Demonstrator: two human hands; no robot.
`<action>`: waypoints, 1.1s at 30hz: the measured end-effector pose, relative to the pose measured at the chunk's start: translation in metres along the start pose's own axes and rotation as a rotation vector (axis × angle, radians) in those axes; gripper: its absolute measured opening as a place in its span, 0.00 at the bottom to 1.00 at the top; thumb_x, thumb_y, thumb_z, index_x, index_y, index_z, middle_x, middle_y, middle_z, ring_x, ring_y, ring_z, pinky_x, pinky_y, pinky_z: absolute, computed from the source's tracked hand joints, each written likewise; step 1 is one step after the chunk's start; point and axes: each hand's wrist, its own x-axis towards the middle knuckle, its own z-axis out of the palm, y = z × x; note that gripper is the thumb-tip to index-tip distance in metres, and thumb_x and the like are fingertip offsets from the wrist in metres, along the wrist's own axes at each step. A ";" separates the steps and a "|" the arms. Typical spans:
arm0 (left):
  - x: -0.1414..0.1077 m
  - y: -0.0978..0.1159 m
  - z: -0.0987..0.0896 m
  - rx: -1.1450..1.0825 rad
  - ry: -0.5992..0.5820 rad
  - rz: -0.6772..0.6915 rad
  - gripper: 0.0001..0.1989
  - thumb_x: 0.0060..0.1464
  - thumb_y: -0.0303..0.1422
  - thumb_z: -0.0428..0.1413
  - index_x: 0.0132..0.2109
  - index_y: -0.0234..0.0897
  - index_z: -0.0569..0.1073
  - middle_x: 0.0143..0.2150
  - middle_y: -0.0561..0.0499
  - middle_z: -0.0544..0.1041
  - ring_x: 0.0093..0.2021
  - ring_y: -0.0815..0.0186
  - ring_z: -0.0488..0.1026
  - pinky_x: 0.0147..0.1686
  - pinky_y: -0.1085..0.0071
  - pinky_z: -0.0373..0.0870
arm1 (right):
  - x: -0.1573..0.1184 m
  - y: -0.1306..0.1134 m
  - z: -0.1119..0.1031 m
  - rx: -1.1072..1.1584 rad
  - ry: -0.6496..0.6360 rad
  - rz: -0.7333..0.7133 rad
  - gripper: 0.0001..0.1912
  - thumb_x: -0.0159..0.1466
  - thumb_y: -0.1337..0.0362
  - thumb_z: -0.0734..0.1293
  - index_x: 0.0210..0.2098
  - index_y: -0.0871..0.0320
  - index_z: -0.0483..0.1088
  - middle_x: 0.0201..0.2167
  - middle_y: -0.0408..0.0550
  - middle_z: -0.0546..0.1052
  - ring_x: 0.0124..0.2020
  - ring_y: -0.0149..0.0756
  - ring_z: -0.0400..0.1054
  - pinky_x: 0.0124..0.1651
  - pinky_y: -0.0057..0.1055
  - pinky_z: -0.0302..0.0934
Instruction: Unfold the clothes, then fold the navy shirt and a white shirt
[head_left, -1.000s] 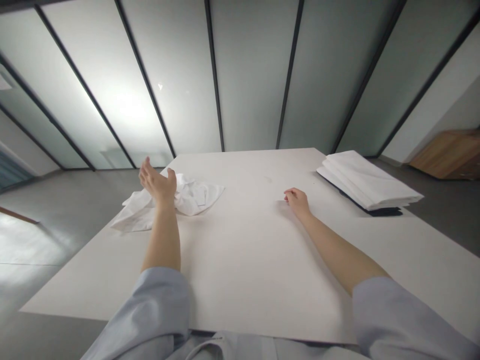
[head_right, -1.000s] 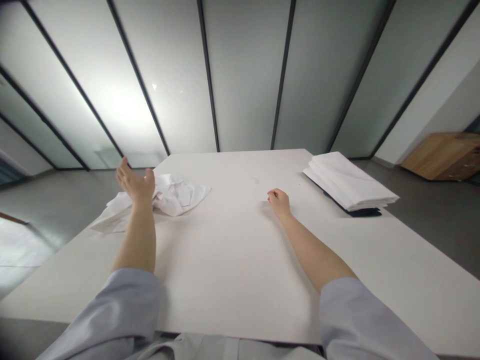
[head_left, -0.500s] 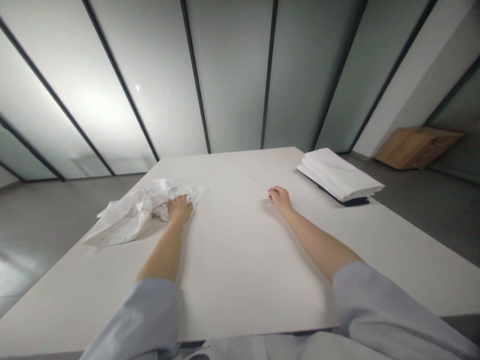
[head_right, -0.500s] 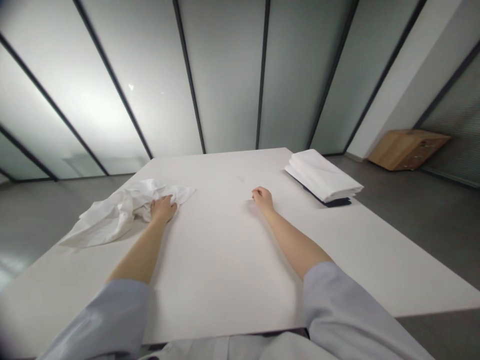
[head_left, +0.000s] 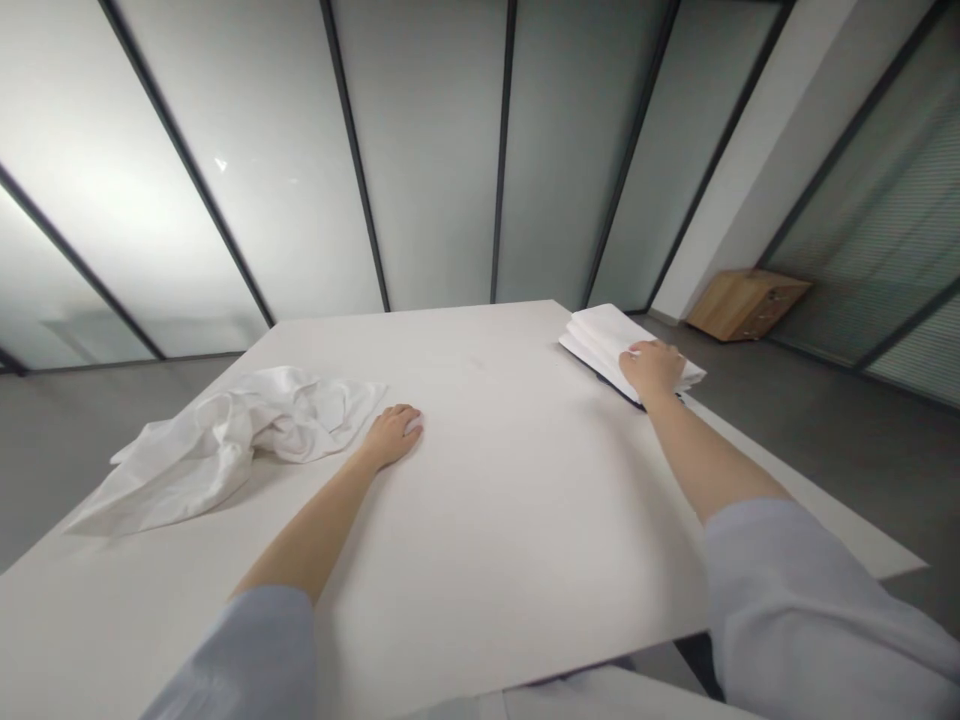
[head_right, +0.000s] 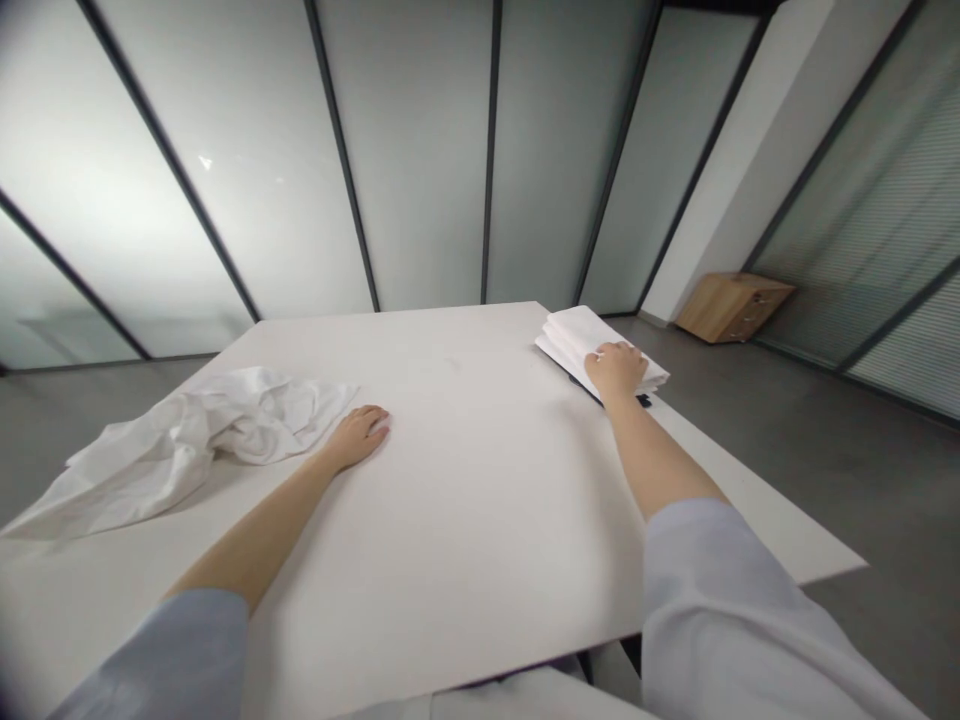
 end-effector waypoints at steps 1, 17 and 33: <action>0.000 -0.001 0.001 -0.007 0.004 -0.007 0.19 0.58 0.37 0.48 0.53 0.39 0.73 0.57 0.44 0.72 0.57 0.58 0.67 0.59 0.62 0.61 | 0.002 0.011 -0.003 -0.085 -0.064 -0.022 0.17 0.56 0.60 0.63 0.41 0.61 0.76 0.46 0.63 0.74 0.49 0.56 0.64 0.49 0.50 0.55; 0.012 0.032 -0.006 0.162 -0.050 -0.165 0.18 0.59 0.36 0.47 0.52 0.37 0.71 0.54 0.38 0.71 0.55 0.52 0.67 0.52 0.58 0.64 | -0.040 -0.096 -0.032 0.381 -0.271 -0.437 0.13 0.62 0.58 0.62 0.37 0.54 0.77 0.37 0.51 0.81 0.40 0.43 0.72 0.41 0.33 0.62; 0.011 0.068 0.014 -0.088 0.080 -0.026 0.44 0.47 0.57 0.56 0.65 0.35 0.61 0.68 0.38 0.58 0.69 0.47 0.48 0.65 0.55 0.47 | -0.146 -0.188 0.024 0.866 -0.685 -0.560 0.17 0.63 0.53 0.61 0.41 0.55 0.77 0.43 0.50 0.80 0.45 0.46 0.72 0.49 0.38 0.63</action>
